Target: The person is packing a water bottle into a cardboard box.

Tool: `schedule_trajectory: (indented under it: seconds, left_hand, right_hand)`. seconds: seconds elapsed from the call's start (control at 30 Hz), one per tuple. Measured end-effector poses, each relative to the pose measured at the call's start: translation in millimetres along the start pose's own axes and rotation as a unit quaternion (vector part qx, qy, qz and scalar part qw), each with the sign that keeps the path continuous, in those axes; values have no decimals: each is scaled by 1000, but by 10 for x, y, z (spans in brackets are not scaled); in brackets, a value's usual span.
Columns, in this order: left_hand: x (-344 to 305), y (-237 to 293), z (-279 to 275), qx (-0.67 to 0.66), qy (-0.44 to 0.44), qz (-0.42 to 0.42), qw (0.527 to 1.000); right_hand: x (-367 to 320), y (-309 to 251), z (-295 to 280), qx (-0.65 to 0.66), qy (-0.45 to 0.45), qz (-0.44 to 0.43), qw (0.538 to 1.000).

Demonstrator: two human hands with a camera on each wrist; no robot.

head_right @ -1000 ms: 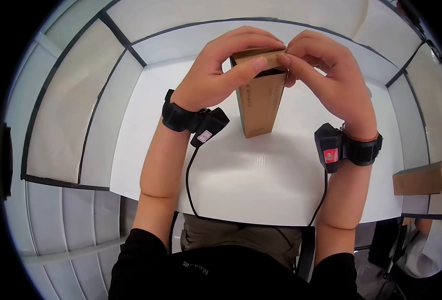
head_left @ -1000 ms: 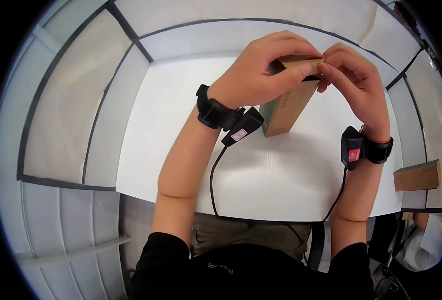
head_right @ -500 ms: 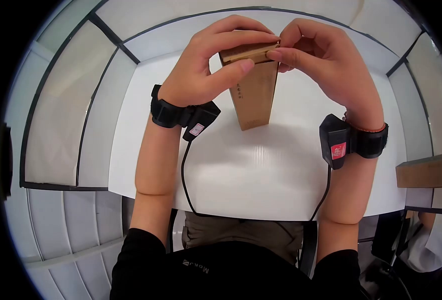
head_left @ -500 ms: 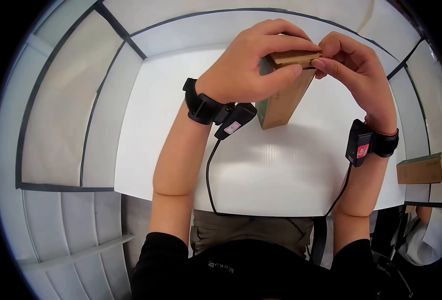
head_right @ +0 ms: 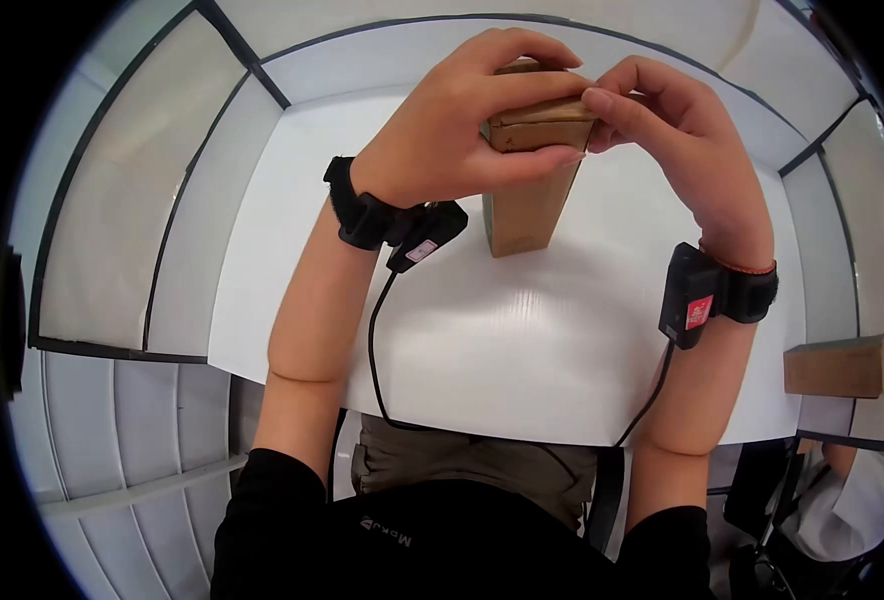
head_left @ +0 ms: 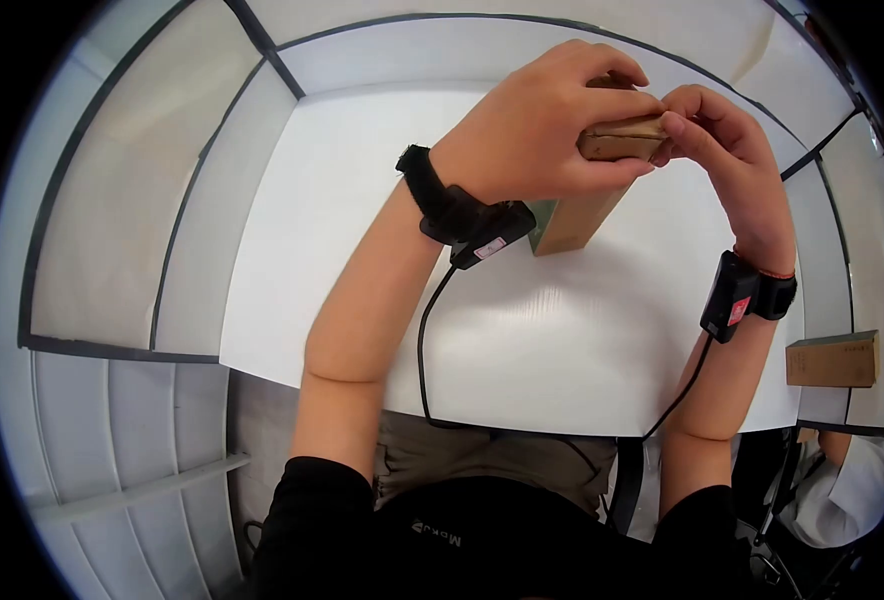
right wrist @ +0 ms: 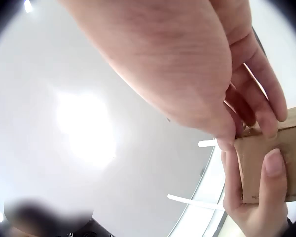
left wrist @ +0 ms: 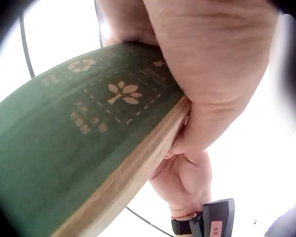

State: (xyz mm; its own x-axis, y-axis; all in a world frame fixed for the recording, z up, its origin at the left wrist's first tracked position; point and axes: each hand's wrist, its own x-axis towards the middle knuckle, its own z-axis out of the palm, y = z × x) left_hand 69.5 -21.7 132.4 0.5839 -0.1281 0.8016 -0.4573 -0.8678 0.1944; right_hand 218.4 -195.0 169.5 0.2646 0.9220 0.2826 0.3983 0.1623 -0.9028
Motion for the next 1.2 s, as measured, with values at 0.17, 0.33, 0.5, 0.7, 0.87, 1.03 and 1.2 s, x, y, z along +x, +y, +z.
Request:
schedule_trajectory:
  seconds: [0.17,0.33,0.5,0.7,0.87,1.03,1.2]
  left_hand:
    - [8,-22,-10,-14,-1,9,1000]
    - [2,-31,-1,-16,17,9,1000]
    - [4,-44,34,-36,34,-10,999]
    - [-25,-107,63,-80,47,-8,996]
    - [-40,-104,55,-102,44,-24,994]
    - [-22,-81,95,-101,46,-19,994]
    - [-8,-68,101,-58,68,1,996]
  right_hand:
    - [-9,36,-23,18,-19,-1,1000]
    - [-3,14,-19,12,-22,-12,1000]
    - [-32,-4,35,-79,10,-90,993]
    - [-72,-157,183,-194,49,-124,972]
    - [-38,-35,119,-194,20,-153,969]
    - [-4,64,30,-13,-19,-95,995]
    - [-4,49,28,19,-21,-69,997]
